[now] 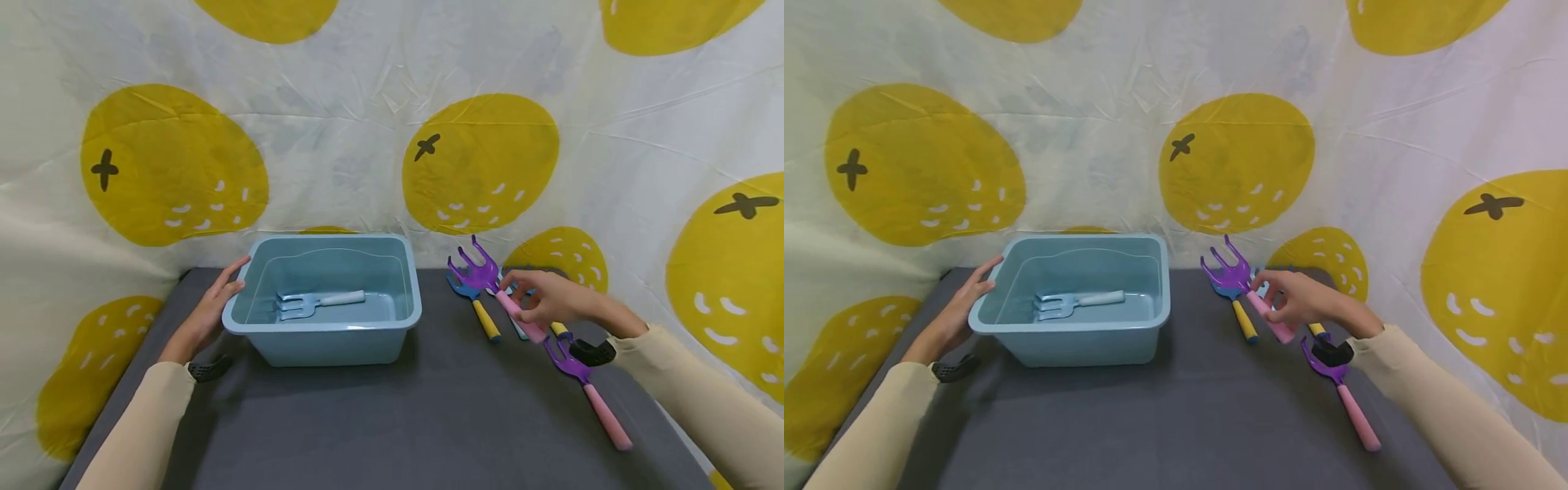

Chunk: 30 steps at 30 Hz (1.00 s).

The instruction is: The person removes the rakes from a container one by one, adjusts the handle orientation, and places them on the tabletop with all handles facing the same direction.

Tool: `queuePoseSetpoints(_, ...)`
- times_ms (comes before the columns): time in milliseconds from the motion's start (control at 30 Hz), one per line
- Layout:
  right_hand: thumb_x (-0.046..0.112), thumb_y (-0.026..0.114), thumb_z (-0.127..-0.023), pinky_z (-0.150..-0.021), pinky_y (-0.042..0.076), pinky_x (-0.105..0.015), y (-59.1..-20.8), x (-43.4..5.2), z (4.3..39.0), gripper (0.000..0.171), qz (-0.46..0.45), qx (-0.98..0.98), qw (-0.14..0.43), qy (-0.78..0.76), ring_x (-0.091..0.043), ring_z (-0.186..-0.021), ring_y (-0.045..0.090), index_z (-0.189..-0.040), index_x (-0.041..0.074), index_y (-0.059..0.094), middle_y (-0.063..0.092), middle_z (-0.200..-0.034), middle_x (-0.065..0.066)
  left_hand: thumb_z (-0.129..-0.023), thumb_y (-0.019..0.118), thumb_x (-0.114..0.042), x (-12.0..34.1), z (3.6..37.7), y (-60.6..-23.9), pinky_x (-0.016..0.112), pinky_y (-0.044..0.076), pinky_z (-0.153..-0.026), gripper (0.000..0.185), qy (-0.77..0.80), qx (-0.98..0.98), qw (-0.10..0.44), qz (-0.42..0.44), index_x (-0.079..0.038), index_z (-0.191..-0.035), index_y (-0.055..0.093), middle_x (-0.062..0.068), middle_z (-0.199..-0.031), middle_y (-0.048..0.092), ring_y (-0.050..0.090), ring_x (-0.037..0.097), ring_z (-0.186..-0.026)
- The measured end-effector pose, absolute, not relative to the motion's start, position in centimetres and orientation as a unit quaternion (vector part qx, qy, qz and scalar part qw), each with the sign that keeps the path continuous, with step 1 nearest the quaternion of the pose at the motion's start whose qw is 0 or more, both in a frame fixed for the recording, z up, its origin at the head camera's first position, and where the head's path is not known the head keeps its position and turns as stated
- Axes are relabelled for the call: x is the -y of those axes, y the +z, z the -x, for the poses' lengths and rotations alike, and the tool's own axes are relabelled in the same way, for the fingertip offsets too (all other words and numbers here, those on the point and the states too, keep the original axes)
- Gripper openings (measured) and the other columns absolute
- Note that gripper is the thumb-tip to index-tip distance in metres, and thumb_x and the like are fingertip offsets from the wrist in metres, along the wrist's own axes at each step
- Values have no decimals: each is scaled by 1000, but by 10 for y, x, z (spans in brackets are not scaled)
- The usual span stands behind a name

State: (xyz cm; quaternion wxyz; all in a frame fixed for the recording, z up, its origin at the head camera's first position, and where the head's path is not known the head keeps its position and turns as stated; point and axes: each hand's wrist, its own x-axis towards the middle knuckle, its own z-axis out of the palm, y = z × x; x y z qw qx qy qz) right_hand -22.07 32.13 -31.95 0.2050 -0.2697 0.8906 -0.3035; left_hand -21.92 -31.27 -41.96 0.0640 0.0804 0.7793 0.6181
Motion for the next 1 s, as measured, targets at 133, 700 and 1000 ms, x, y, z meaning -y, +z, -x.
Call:
queuePoseSetpoints(133, 8, 73, -95, -56, 59, -38, -342, -347, 205, 48, 248, -879, 219, -343, -23, -72, 70, -135, 1, 48, 63, -107, -18, -111, 39, -41, 313, 218, -419, 19, 50, -86, 59, 626, -773, 69, -79, -42, -165, 12, 14, -171, 0, 26, 43, -141)
queuePoseSetpoints(700, 5, 72, -95, -57, 60, -48, -430, -408, 139, 51, 152, -838, 255, -459, -25, -76, 66, -136, -9, 44, 59, -96, -17, -111, 38, -43, 313, 219, -416, 26, 50, -90, 59, 612, -784, 72, -78, -46, -163, 12, 15, -171, -1, 27, 43, -139)
queuePoseSetpoints(1000, 7, 71, -96, -57, 59, -50, -451, -417, 122, 52, 120, -814, 294, -487, -29, -77, 67, -137, -9, 42, 60, -97, -17, -111, 37, -46, 312, 218, -416, 43, 45, -103, 59, 600, -793, 75, -73, -47, -163, 11, 12, -171, -3, 24, 43, -143)
